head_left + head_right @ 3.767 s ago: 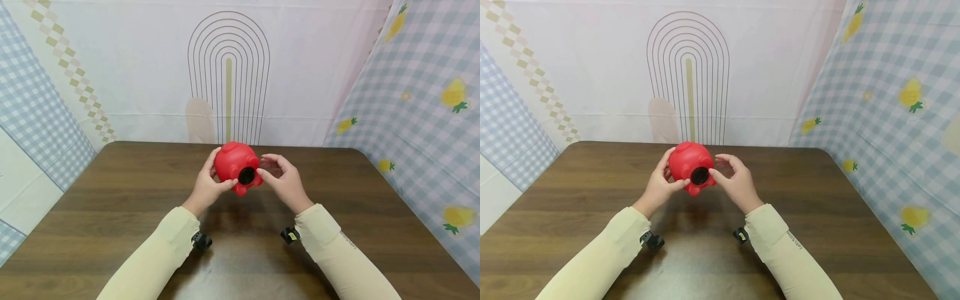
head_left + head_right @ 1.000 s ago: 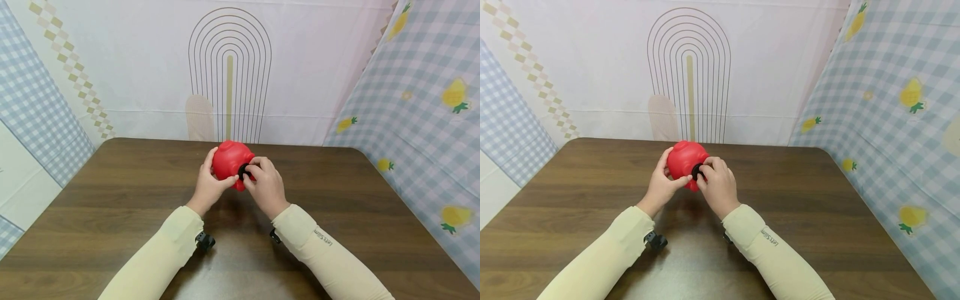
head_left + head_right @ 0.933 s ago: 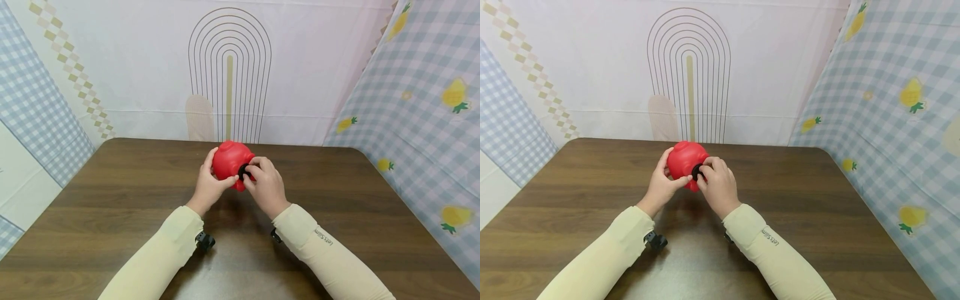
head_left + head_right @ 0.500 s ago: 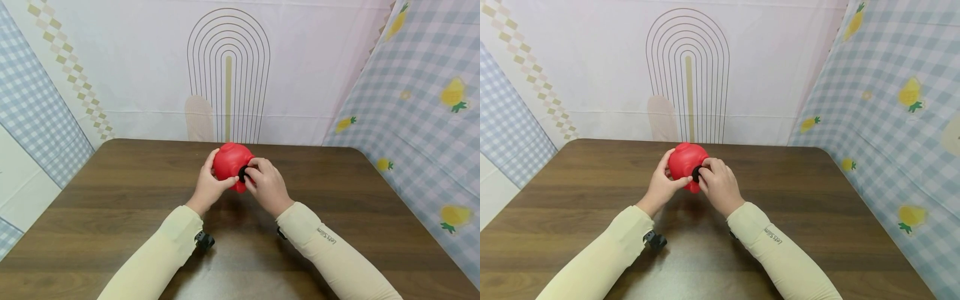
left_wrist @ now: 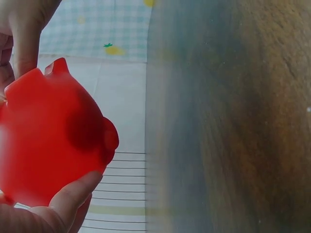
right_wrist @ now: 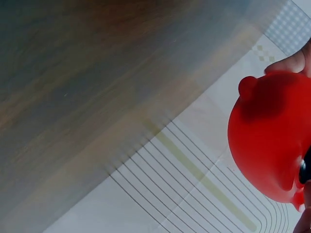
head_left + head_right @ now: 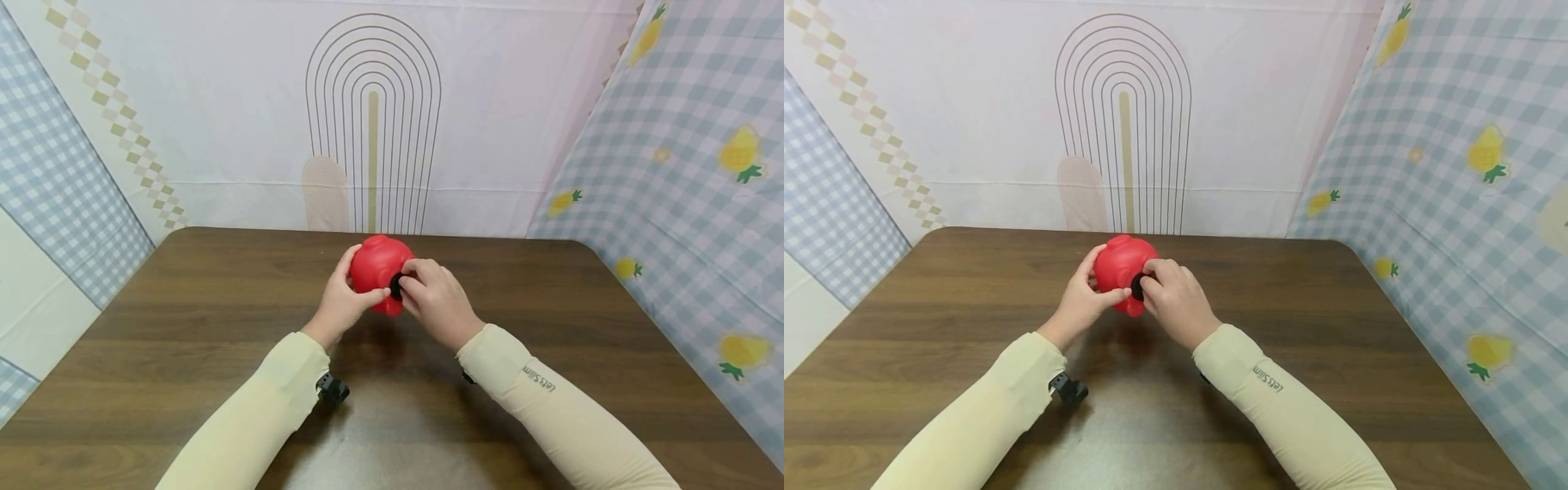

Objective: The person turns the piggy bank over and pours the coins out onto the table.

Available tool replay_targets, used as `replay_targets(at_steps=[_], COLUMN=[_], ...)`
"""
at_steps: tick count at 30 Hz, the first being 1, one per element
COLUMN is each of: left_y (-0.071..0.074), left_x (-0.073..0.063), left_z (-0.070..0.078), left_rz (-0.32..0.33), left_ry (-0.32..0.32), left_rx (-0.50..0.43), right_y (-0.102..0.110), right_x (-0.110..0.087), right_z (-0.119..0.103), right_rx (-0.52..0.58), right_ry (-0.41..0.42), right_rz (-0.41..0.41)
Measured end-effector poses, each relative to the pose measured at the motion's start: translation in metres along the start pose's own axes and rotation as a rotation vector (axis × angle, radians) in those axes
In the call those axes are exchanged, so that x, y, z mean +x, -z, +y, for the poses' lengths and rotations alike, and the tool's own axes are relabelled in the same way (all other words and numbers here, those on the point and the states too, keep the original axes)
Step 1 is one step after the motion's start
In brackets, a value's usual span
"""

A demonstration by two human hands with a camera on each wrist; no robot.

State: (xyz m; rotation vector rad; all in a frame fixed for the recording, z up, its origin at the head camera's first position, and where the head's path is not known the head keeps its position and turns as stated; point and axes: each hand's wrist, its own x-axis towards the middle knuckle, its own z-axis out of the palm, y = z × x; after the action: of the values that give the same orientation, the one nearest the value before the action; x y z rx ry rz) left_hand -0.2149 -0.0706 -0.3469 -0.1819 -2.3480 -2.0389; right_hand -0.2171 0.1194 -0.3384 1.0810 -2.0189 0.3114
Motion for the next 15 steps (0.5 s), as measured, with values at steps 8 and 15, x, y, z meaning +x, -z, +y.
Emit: replay_targets(at_steps=[8,15], left_y=[0.002,-0.0016], left_x=[0.0015,0.0012], left_z=[-0.0002,0.0019], left_rz=[-0.031,-0.023], left_ry=[0.01,0.009], left_rx=[0.022,-0.011], right_y=[0.0006,0.003], right_x=[-0.0025,0.0017], right_z=[0.0048,0.0009], right_rx=[-0.02,-0.012], right_ry=[0.09,-0.001], right_rz=[-0.013,0.021])
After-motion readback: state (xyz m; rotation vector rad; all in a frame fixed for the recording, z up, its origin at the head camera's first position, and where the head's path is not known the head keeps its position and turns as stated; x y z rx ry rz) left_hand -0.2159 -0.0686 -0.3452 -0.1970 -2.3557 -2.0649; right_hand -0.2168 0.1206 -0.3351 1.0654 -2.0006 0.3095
